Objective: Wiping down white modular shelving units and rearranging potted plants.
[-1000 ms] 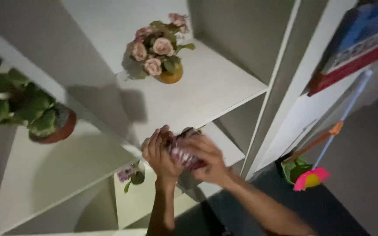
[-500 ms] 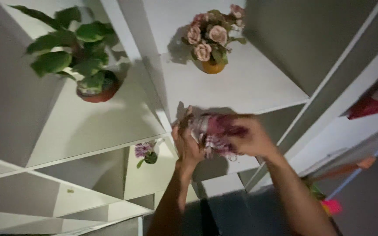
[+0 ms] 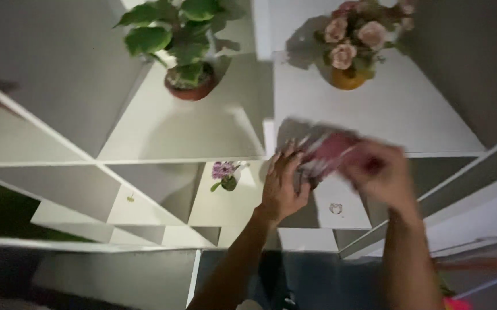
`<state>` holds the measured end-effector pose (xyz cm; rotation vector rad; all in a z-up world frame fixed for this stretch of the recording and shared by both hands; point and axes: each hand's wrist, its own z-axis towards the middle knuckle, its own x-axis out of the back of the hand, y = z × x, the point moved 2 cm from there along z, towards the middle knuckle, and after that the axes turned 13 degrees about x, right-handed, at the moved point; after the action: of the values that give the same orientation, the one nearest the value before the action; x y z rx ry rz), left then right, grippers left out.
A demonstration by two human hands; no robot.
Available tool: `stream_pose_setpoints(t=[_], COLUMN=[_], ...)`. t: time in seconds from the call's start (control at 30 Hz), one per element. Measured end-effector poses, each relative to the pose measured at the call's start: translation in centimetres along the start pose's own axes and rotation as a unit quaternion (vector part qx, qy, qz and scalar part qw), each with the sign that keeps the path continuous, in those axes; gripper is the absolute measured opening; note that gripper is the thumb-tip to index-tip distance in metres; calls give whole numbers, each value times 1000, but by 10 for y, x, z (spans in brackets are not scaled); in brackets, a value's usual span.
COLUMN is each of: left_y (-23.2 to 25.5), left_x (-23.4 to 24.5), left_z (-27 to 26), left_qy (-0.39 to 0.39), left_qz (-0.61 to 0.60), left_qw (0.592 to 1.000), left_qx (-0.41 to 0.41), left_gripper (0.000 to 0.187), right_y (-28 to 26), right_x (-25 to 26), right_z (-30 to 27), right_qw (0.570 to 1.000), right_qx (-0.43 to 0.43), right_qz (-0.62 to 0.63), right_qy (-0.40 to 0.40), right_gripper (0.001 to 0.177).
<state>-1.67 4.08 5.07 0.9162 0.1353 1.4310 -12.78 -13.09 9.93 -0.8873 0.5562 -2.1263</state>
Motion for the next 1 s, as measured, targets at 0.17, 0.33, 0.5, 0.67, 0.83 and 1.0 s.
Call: stream_pose_setpoints(t=[0.17, 0.33, 0.5, 0.67, 0.83, 1.0], left_y=[-16, -51, -63, -97, -128, -115], left_x=[24, 68, 151, 225, 251, 263], left_z=[-23, -31, -2, 51, 64, 69], left_qy=[37, 107, 151, 31, -19, -90], left_qz=[-13, -1, 61, 77, 126, 120], left_qw=[999, 990, 984, 996, 992, 988], left_qx=[-8, -87, -72, -11, -1, 26], left_gripper=[45, 29, 23, 14, 16, 36], right_y=[-16, -58, -107, -86, -46, -36], right_x=[-27, -93, -140, -183, -203, -236], right_z=[27, 19, 69, 149, 180, 150], right_qw=[885, 977, 993, 901, 915, 939], right_qx=[97, 61, 89, 259, -81, -106], right_qz=[-455, -204, -74, -337, -369, -306], right_qy=[34, 6, 39, 82, -142, -113], right_gripper=[36, 10, 15, 61, 71, 53])
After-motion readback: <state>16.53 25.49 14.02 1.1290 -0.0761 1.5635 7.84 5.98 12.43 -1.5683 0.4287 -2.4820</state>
